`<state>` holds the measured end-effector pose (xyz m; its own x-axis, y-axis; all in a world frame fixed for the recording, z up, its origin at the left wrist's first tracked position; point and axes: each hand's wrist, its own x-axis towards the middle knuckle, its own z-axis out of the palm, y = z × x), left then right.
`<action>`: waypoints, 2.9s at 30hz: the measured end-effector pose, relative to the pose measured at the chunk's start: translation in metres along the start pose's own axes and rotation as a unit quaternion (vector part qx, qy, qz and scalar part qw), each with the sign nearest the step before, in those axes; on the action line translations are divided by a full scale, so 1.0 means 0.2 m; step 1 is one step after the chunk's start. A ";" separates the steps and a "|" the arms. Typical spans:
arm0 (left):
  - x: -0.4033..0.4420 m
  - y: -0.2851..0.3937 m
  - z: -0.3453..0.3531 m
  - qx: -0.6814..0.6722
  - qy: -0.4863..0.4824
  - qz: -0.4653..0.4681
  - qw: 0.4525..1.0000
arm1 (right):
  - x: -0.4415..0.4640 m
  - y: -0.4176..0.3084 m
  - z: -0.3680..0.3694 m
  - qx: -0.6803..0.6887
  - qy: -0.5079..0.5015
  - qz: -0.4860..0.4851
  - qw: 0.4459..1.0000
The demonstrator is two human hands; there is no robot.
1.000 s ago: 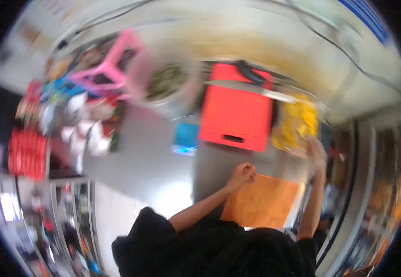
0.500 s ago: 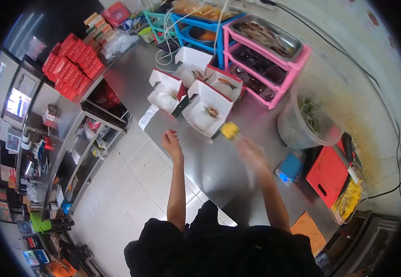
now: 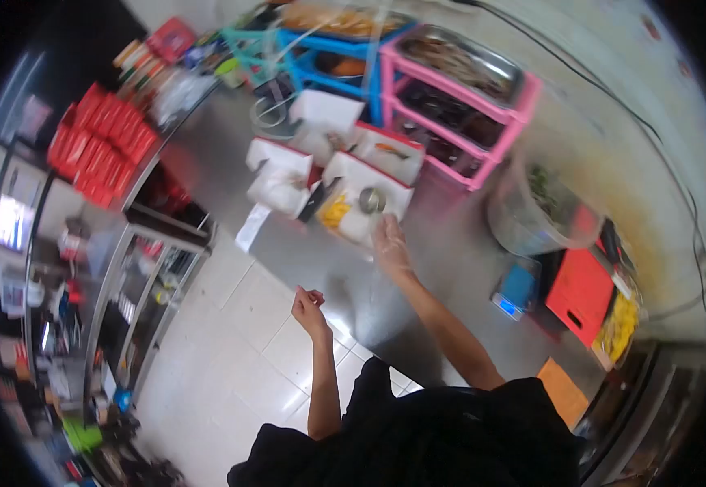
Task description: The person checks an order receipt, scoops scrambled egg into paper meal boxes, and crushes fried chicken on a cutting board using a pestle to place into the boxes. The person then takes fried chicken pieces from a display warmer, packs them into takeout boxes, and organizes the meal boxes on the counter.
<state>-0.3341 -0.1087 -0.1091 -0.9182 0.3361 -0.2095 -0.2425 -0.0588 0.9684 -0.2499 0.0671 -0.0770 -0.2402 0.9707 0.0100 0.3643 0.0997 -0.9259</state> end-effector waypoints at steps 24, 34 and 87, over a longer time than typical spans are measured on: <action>-3.05 -1.16 1.75 0.173 -0.681 -0.321 0.635 | -0.91 1.65 -3.50 -0.584 0.085 0.110 0.800; -3.10 -1.15 1.76 0.162 -0.676 -0.315 0.646 | -1.10 1.35 -3.64 -0.319 -0.148 0.159 0.923; 0.25 0.34 0.73 0.450 -0.319 0.396 0.734 | 0.91 0.18 0.02 -0.327 -0.072 -0.215 0.917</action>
<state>-0.3513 0.0423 -0.0347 -0.2570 0.9204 0.2947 0.8568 0.0759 0.5101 -0.2844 0.2462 -0.1112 -0.5877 0.7763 0.2280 0.6581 0.6226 -0.4233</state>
